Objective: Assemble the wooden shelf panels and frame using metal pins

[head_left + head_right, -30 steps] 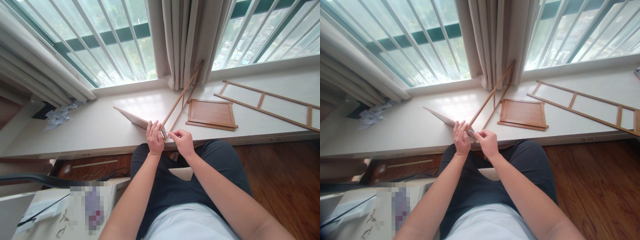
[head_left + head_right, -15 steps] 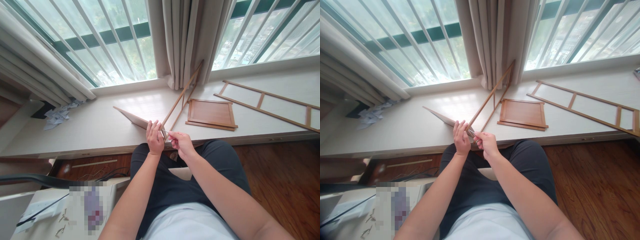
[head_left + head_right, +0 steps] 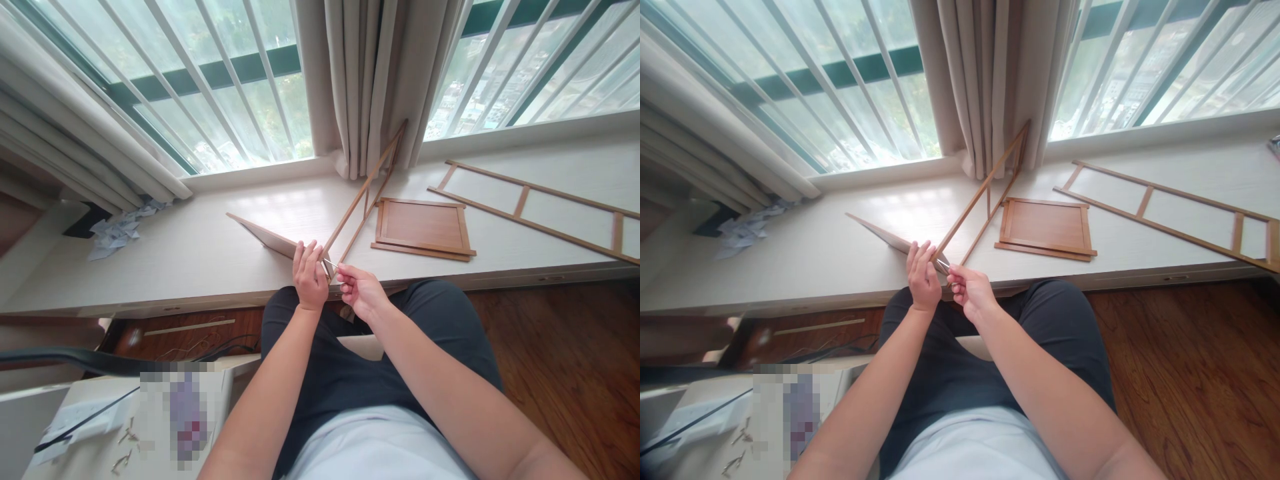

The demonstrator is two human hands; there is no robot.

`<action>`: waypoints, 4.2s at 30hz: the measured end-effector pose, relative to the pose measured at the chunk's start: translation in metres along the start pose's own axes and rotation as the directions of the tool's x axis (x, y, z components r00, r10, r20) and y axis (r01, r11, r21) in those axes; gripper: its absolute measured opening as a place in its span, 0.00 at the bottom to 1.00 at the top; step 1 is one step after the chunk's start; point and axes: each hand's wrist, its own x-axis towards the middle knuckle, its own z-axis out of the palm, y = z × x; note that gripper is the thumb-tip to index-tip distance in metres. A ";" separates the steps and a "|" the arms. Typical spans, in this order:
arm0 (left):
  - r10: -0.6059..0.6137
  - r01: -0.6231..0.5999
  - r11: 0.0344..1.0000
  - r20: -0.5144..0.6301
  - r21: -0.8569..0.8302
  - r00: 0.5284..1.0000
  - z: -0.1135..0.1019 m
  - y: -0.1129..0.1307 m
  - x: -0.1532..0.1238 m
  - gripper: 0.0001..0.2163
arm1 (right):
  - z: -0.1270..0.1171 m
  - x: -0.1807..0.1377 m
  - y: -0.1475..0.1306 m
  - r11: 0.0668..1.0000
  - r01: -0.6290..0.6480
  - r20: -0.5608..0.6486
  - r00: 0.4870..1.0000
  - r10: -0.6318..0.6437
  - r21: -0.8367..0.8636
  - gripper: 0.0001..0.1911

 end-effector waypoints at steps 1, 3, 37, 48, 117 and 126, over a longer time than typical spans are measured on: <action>0.003 -0.003 1.000 -0.002 -0.003 1.000 0.000 0.000 0.000 0.20 | 0.000 0.000 0.001 1.000 -0.001 -0.001 1.000 0.001 0.001 0.08; 0.005 -0.005 1.000 -0.003 -0.002 1.000 -0.001 0.001 0.001 0.20 | -0.001 0.000 0.002 1.000 0.000 -0.002 1.000 0.000 0.002 0.09; -0.015 0.015 1.000 0.017 0.005 1.000 -0.001 0.000 -0.001 0.21 | -0.026 0.009 0.002 0.016 0.707 0.468 0.485 -0.738 -0.707 0.12; -0.009 0.009 1.000 0.014 0.002 1.000 -0.001 0.001 0.000 0.21 | -0.028 0.008 0.005 -0.013 0.710 0.498 0.480 -0.722 -0.704 0.12; -0.012 0.012 1.000 0.007 -0.021 1.000 -0.001 0.001 0.000 0.20 | -0.019 0.009 0.007 0.604 0.591 0.168 0.775 -0.610 -0.534 0.17; -0.020 0.020 1.000 0.008 -0.013 1.000 -0.002 0.002 0.000 0.20 | -0.020 0.007 0.007 0.414 0.659 0.250 0.675 -0.694 -0.628 0.14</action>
